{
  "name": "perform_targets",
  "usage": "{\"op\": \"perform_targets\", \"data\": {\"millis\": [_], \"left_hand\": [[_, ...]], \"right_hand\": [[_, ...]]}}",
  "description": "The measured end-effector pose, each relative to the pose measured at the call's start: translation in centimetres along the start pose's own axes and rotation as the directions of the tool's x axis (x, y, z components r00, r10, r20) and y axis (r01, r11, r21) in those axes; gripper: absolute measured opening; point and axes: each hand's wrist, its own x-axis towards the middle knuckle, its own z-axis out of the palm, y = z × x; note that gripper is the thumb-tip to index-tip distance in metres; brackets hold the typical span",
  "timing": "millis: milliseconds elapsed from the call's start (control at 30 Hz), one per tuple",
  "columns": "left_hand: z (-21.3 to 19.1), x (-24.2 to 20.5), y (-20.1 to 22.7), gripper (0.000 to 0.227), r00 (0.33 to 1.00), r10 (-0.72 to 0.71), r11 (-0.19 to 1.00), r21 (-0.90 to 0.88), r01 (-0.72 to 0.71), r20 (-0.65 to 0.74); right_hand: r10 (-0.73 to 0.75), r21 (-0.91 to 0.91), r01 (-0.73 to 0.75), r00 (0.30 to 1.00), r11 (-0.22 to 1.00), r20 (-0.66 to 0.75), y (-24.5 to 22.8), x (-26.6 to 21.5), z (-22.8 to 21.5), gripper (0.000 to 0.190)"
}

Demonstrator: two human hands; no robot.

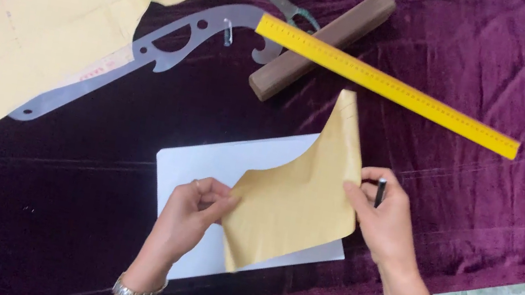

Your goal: The person uses a yellow ruler and a pen to draw straight lines on a white sheet of paper. They then place a beige pattern piece on the paper and trace its outline with the pen.

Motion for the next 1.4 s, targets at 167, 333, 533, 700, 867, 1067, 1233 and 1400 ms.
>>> {"op": "perform_targets", "data": {"millis": [167,333,533,700,867,1067,1233,1400], "left_hand": [[-0.2,0.0,0.2,0.012,0.999,0.029,0.999,0.018,-0.029,-0.019],[-0.8,-0.5,1.1,0.005,0.975,0.215,0.925,0.331,-0.188,-0.046],[-1.7,-1.3,2.2,0.020,0.602,0.782,0.474,0.475,-0.742,0.160],[-2.2,-1.3,0.2,0.021,0.394,0.887,0.150,0.657,-0.739,0.240],[-2.8,-1.2,-2.0,0.021,0.421,0.868,0.098,0.739,-0.666,0.265],[-3.2,-2.3,-0.6,0.019,0.475,0.863,0.209,0.732,-0.648,0.174],[-3.8,-2.5,0.6,0.020,0.441,0.883,0.220,0.687,-0.693,0.162],[-4.5,-2.2,-0.4,0.018,0.456,0.873,0.192,0.736,-0.649,0.174]], "right_hand": [[0.029,-0.060,-0.029,1.000,0.998,-0.005,-0.4,0.4,-0.2,0.017],[-0.028,-0.137,0.030,1.000,0.990,0.014,-0.5,1.5,-1.1,0.010],[0.065,0.157,-0.081,0.993,0.984,0.103,0.3,2.9,-2.5,0.017],[0.263,0.264,-0.346,0.915,0.900,0.305,-4.1,1.4,-2.4,0.027],[0.209,0.271,-0.360,0.864,0.893,0.458,-2.1,1.3,-2.4,0.043],[0.141,0.305,-0.320,0.861,0.897,0.489,0.0,1.5,-2.7,0.022],[0.224,0.115,-0.300,0.873,0.947,0.433,-1.1,0.8,-2.5,0.038],[0.184,-0.040,-0.184,0.894,0.982,0.409,-2.0,0.0,-2.5,0.032]]}}
